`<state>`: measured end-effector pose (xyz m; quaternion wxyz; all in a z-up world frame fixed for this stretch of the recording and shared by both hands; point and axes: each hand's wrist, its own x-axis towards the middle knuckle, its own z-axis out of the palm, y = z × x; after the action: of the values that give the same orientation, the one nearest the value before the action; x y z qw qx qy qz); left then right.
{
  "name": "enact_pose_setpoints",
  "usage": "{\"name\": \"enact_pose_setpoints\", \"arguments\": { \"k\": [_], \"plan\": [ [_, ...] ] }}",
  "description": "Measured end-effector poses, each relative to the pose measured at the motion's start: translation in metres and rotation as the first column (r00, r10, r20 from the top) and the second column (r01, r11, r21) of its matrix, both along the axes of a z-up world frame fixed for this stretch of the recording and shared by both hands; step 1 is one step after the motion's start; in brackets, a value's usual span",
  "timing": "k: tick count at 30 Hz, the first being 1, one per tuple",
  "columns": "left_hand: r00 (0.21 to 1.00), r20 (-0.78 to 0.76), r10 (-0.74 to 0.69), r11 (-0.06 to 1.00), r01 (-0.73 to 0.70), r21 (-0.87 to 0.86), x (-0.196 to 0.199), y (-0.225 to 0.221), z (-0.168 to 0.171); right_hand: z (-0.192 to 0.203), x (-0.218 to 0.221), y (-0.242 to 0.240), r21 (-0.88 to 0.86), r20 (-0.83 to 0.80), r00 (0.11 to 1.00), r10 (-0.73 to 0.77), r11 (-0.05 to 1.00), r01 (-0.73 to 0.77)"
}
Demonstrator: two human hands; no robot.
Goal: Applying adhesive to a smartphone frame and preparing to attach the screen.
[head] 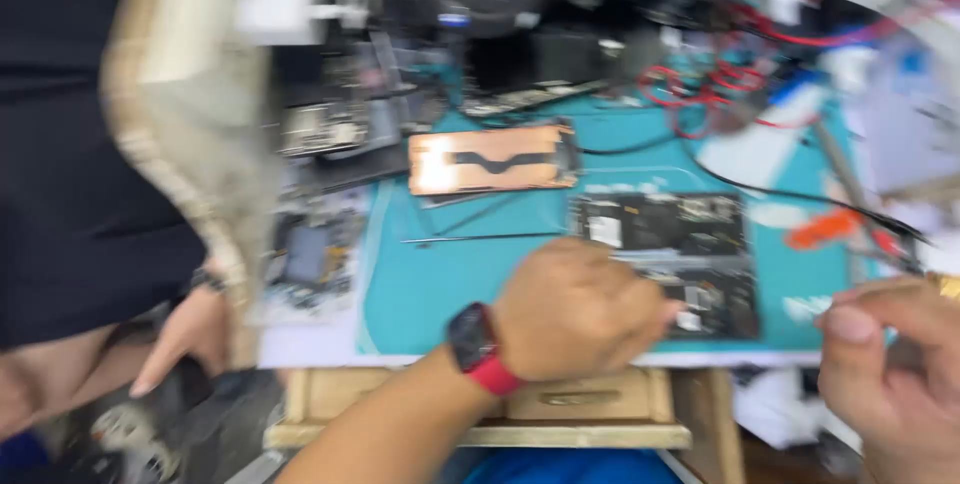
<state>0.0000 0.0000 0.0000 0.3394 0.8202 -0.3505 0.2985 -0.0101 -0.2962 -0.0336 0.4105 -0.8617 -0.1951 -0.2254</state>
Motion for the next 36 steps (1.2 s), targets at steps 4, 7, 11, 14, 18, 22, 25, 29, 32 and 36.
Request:
{"name": "enact_pose_setpoints", "arguments": {
  "k": [4,7,11,14,18,22,25,29,32,36],
  "plan": [
    [0.997,-0.057,-0.06,0.998,0.062,0.025,0.002,0.005,0.011,0.008,-0.031,-0.045,-0.003,0.039,0.963,-0.268,0.963,0.268],
    [0.997,-0.066,-0.044,0.998,0.046,0.033,0.004,0.005,0.01,-0.014,-0.072,-0.092,0.064,-0.022,0.935,-0.355,0.933,0.355],
    [0.997,-0.079,0.024,0.999,-0.021,0.036,0.007,0.005,0.007,-0.021,-0.124,-0.109,-0.482,-0.148,0.899,-0.411,0.824,0.297],
    [0.992,-0.113,0.049,0.999,-0.047,0.013,0.007,0.006,0.008,-0.012,-0.14,-0.09,-0.408,-0.271,0.917,-0.294,0.898,0.168],
    [0.975,-0.202,0.091,0.993,-0.103,-0.049,0.006,0.01,0.009,-0.019,-0.152,-0.098,-0.529,-0.321,0.84,-0.437,0.819,0.224],
    [0.962,-0.244,0.121,0.987,-0.143,-0.073,0.004,0.009,0.007,0.002,-0.148,-0.094,-0.697,-0.515,0.528,-0.675,0.689,0.201],
    [0.964,-0.238,0.121,0.987,-0.141,-0.07,0.007,0.007,0.007,0.003,-0.149,-0.094,-0.67,-0.546,0.58,-0.605,0.731,0.132],
    [0.958,-0.259,0.12,0.99,-0.135,-0.041,0.006,0.005,0.006,0.011,-0.13,-0.083,-0.69,-0.368,0.847,-0.383,0.723,0.028],
    [0.959,-0.26,0.116,0.991,-0.128,-0.03,0.005,0.006,0.007,0.032,-0.093,-0.061,-0.792,-0.518,0.686,-0.511,0.59,-0.159],
    [0.958,-0.259,0.128,0.99,-0.139,-0.027,0.005,0.006,0.007,0.04,-0.076,-0.052,-0.806,-0.591,0.478,-0.649,0.45,-0.386]
  ]
}}
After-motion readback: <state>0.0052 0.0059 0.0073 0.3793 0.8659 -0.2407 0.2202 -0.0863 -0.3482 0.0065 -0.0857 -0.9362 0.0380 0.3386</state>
